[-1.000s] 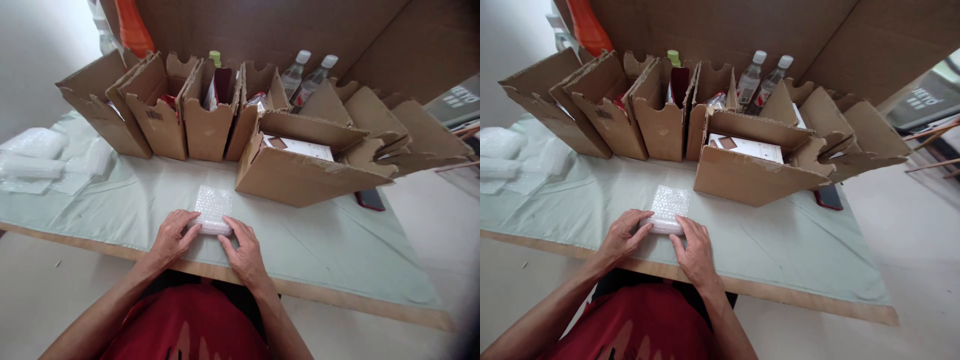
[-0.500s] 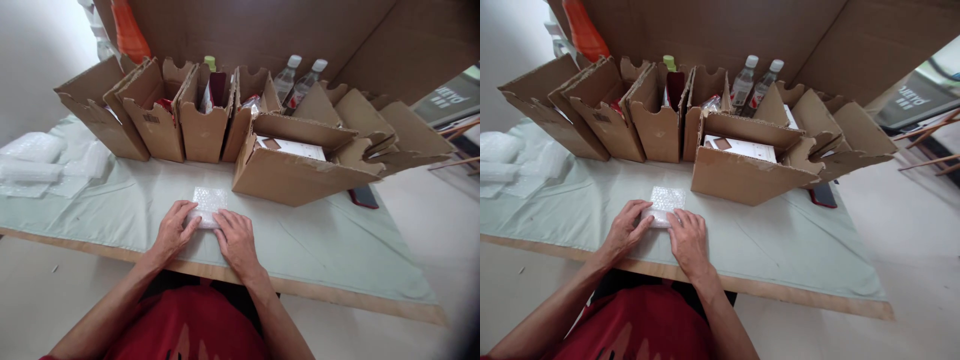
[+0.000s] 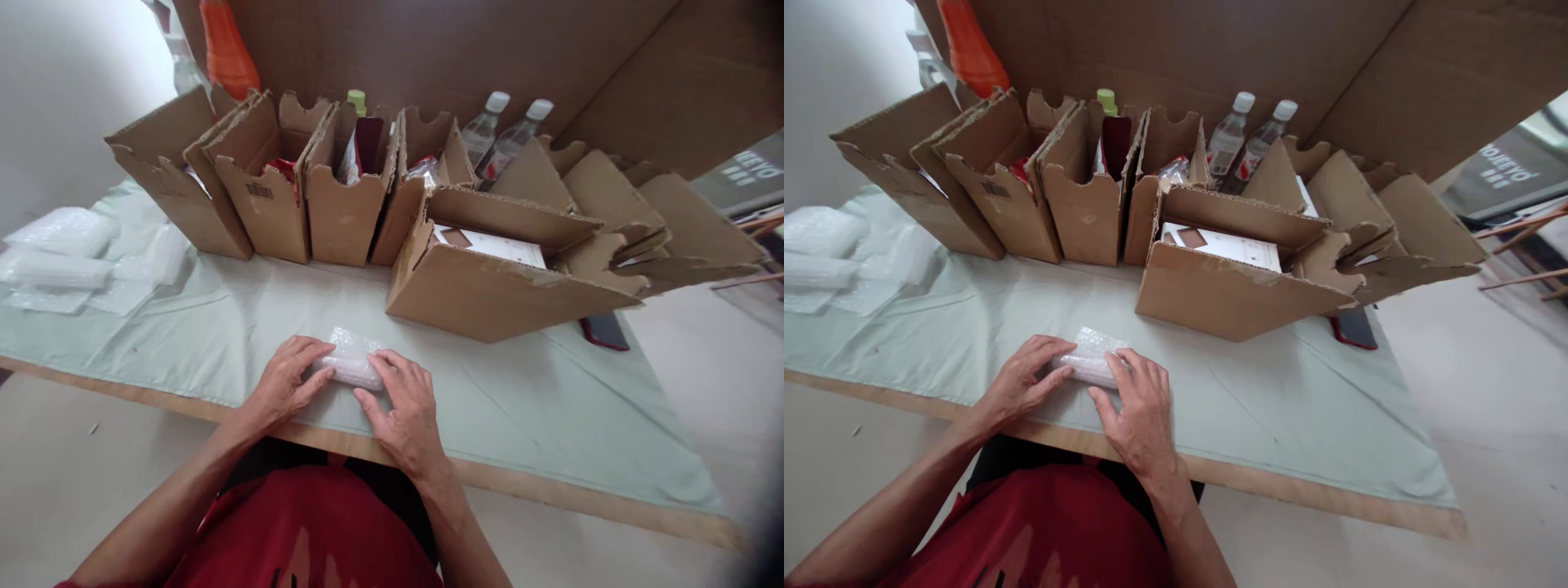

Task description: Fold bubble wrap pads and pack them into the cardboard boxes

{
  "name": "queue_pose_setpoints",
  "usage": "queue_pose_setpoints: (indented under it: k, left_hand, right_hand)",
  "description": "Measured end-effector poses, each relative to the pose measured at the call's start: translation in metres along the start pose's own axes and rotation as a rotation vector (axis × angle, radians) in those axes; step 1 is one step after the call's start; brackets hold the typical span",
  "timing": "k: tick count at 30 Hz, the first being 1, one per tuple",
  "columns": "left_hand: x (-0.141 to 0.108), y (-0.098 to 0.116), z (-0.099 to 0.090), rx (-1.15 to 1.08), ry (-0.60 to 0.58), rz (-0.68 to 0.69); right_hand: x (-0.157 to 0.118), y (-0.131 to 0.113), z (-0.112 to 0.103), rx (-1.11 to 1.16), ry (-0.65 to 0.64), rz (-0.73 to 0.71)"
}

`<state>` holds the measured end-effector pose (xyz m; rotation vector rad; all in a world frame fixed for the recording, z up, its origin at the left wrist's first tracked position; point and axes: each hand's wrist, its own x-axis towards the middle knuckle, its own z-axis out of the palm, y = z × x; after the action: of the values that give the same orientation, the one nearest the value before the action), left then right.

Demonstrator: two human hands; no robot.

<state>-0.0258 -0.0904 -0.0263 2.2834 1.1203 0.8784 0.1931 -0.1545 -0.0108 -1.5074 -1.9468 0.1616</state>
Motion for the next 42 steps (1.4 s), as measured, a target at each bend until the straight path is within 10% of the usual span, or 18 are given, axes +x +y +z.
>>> queue_pose_setpoints:
  k: [7, 13, 19, 35, 39, 42]
  left_hand:
    - [0.015, 0.008, 0.001, 0.021, 0.012, -0.113]
    - [0.0, 0.017, 0.006, -0.29, 0.162, -0.399]
    - [-0.004, 0.025, 0.013, -0.733, 0.052, -0.589]
    - [0.001, 0.057, 0.009, -0.646, -0.089, -0.336]
    - [-0.001, 0.052, 0.021, -0.71, 0.09, -0.303]
    - [-0.002, 0.052, 0.03, -0.775, -0.003, -0.292]
  right_hand:
    - [-0.004, 0.005, 0.009, -0.046, 0.004, 0.001]
    - [-0.003, 0.017, 0.007, 0.1, 0.052, 0.161]
    - [0.001, 0.014, 0.005, 0.223, 0.014, 0.213]
    - [0.005, -0.004, -0.032, 0.374, -0.315, 0.177]
    - [0.005, -0.006, -0.035, 0.496, -0.09, 0.349]
    - [0.002, -0.003, -0.03, 0.646, 0.092, 0.456]
